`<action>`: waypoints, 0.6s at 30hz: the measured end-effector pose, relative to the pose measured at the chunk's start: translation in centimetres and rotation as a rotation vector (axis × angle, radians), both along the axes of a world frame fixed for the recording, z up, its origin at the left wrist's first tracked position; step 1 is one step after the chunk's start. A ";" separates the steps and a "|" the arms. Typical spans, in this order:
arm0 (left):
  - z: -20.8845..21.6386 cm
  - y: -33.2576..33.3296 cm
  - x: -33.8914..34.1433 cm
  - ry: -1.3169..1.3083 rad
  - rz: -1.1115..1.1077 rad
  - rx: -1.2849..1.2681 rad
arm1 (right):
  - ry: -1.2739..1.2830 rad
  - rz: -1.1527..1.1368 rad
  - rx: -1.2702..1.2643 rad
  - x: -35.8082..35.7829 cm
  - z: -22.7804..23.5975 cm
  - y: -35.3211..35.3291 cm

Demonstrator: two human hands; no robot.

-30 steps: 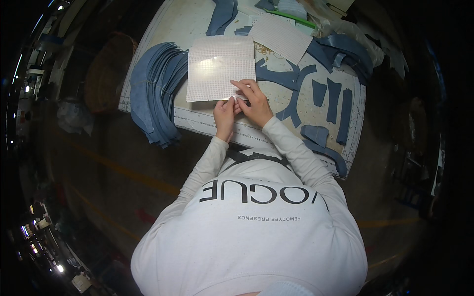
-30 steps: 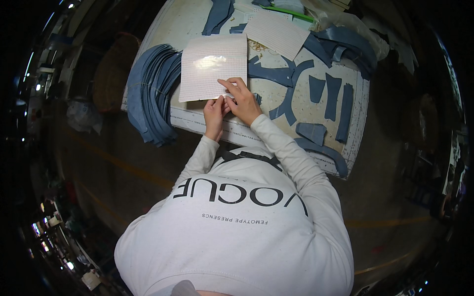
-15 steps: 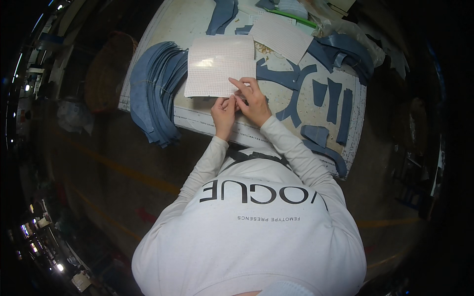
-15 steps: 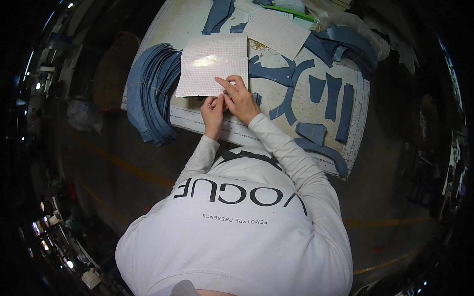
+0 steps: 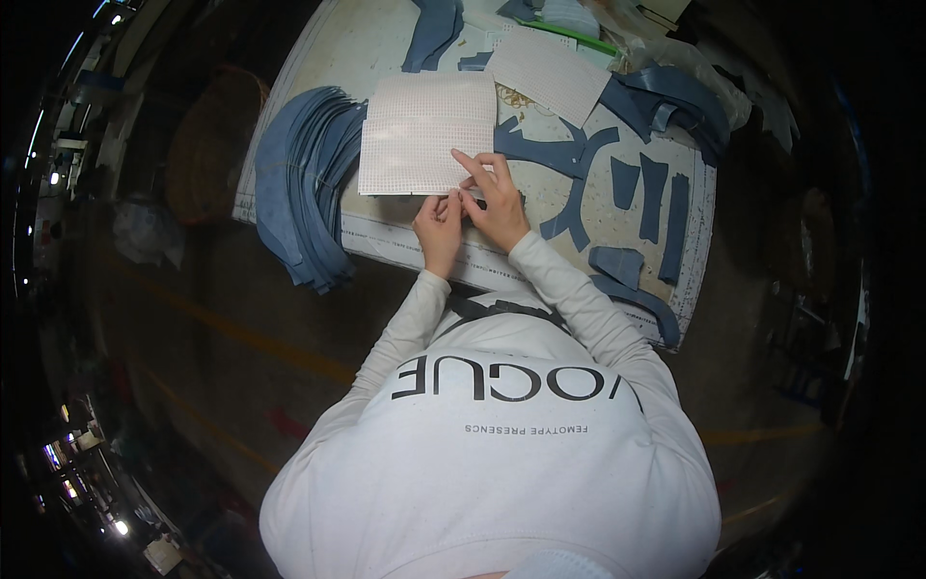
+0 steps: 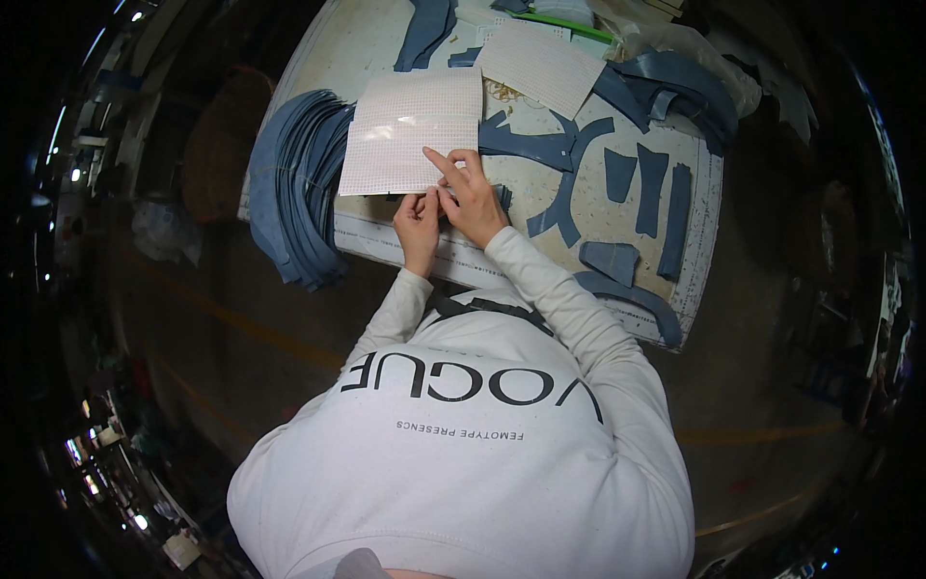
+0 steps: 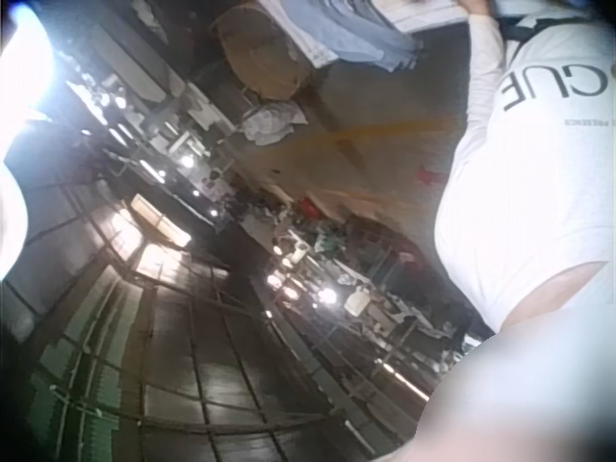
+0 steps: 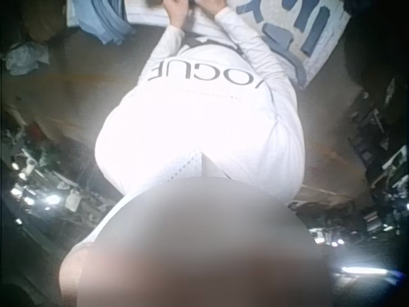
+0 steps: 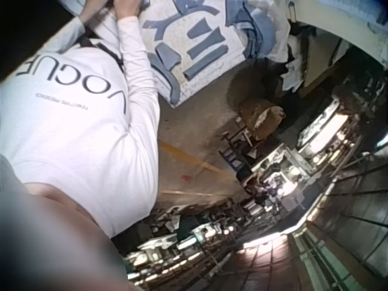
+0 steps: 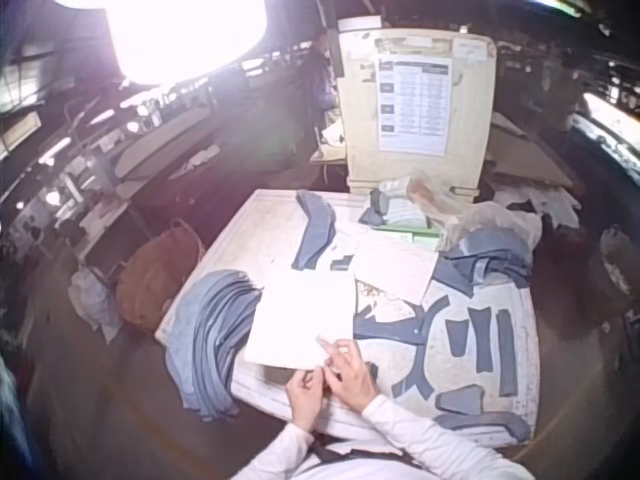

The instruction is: The person repeatedly picks up small blue fabric pieces, aligns them on a white grid sheet, and secures them with pins. After pinning several pieces, the person gathers the pinned fabric into a stack and secures it with a rubber band.

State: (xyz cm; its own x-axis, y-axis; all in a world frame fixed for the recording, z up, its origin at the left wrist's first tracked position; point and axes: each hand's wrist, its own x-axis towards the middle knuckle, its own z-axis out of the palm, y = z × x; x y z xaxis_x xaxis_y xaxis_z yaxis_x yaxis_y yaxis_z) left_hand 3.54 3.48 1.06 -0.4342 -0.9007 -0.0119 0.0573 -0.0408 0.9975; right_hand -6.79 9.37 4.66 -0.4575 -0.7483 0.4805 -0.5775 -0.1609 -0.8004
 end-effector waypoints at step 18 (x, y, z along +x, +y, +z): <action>0.2 0.2 -0.5 0.143 -0.008 0.277 | -0.224 -0.126 -0.001 -0.4 0.3 0.1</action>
State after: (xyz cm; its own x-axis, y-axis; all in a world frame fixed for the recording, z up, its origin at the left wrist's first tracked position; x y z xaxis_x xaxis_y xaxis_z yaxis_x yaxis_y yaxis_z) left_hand 3.01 3.73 1.23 -0.4564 -0.8682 -0.1949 0.1952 -0.3113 0.9300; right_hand -7.21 9.44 4.95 -0.6418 -0.6784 0.3575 -0.4015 -0.0999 -0.9104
